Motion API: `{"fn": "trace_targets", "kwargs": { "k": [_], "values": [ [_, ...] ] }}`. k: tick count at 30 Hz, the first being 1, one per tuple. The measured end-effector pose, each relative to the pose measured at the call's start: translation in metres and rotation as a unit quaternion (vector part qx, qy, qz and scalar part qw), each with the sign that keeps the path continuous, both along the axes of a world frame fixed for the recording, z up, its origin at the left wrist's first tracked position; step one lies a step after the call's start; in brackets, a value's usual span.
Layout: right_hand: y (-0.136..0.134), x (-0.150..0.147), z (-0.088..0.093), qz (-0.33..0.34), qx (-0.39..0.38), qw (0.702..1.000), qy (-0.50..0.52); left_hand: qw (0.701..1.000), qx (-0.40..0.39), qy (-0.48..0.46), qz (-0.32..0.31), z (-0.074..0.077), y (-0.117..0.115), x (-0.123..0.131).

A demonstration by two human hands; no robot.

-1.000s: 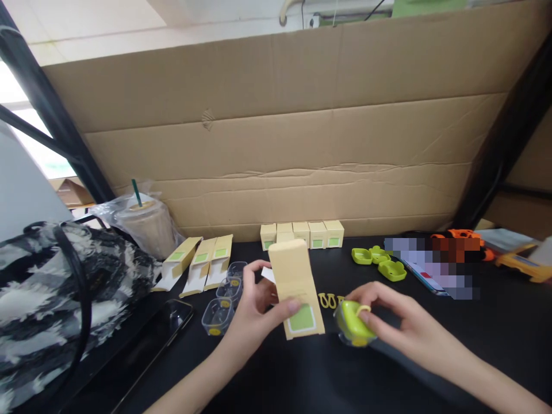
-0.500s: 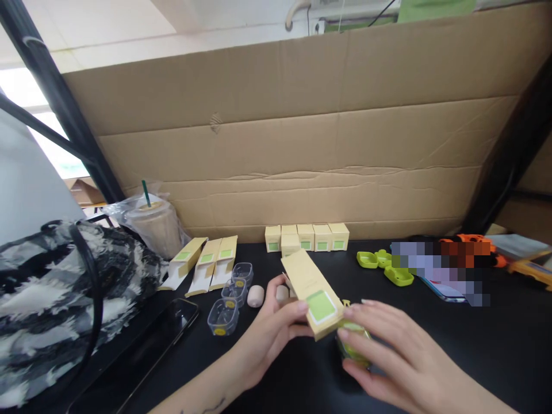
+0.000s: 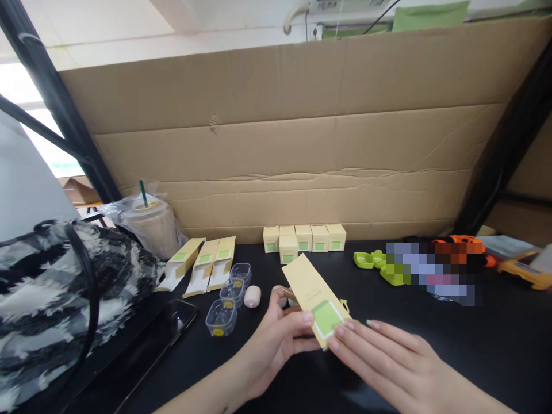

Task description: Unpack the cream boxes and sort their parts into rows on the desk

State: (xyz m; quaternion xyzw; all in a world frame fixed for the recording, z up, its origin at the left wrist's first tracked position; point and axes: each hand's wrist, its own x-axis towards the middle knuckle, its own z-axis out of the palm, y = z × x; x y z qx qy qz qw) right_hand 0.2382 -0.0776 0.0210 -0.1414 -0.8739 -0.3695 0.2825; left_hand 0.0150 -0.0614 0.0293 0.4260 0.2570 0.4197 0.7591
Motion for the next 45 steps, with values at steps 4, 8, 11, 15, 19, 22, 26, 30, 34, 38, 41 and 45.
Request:
{"fn": "trace_targets", "kwargs": {
  "k": [4, 8, 11, 15, 19, 22, 26, 30, 34, 38, 41, 45],
  "values": [
    [0.002, -0.006, 0.002, 0.009, 0.015, 0.999, 0.036, 1.000, -0.014, 0.010, 0.007, 0.004, 0.000, 0.002],
    [0.002, -0.009, 0.002, 0.014, 0.034, 0.998, 0.056, 1.000, -0.025, 0.010, 0.013, 0.007, 0.000, 0.002],
    [0.002, -0.009, 0.000, 0.018, 0.040, 0.997, 0.058, 1.000, -0.027, 0.011, 0.009, 0.008, 0.000, 0.001],
    [-0.001, -0.013, 0.003, 0.047, 0.066, 0.992, 0.091, 0.999, -0.047, 0.006, -0.013, 0.008, 0.001, 0.000],
    [-0.005, -0.022, 0.014, 0.068, 0.066, 0.988, 0.121, 1.000, -0.029, 0.006, 0.009, 0.005, 0.004, 0.000],
    [-0.006, -0.024, 0.018, 0.056, 0.028, 0.992, 0.105, 0.999, -0.016, 0.013, 0.040, 0.003, 0.005, 0.000],
    [-0.002, -0.017, 0.014, 0.041, -0.002, 0.993, 0.110, 0.999, -0.002, 0.034, 0.025, 0.002, 0.002, 0.001],
    [0.000, -0.009, 0.003, 0.045, 0.002, 0.995, 0.087, 0.999, 0.013, 0.049, 0.015, 0.003, -0.002, 0.001],
    [0.000, -0.006, -0.006, 0.060, 0.021, 0.990, 0.126, 0.997, 0.015, 0.061, 0.034, 0.002, -0.002, 0.003],
    [-0.001, -0.008, -0.002, 0.083, 0.013, 0.991, 0.103, 0.991, 0.047, 0.104, 0.070, 0.003, 0.000, 0.002],
    [-0.003, -0.009, 0.003, 0.071, 0.007, 0.995, 0.073, 0.987, 0.058, 0.122, 0.082, 0.005, 0.002, 0.001],
    [-0.002, -0.006, -0.001, 0.079, 0.025, 0.996, 0.026, 0.989, 0.044, 0.127, 0.062, 0.002, 0.003, 0.000]
  ]
}}
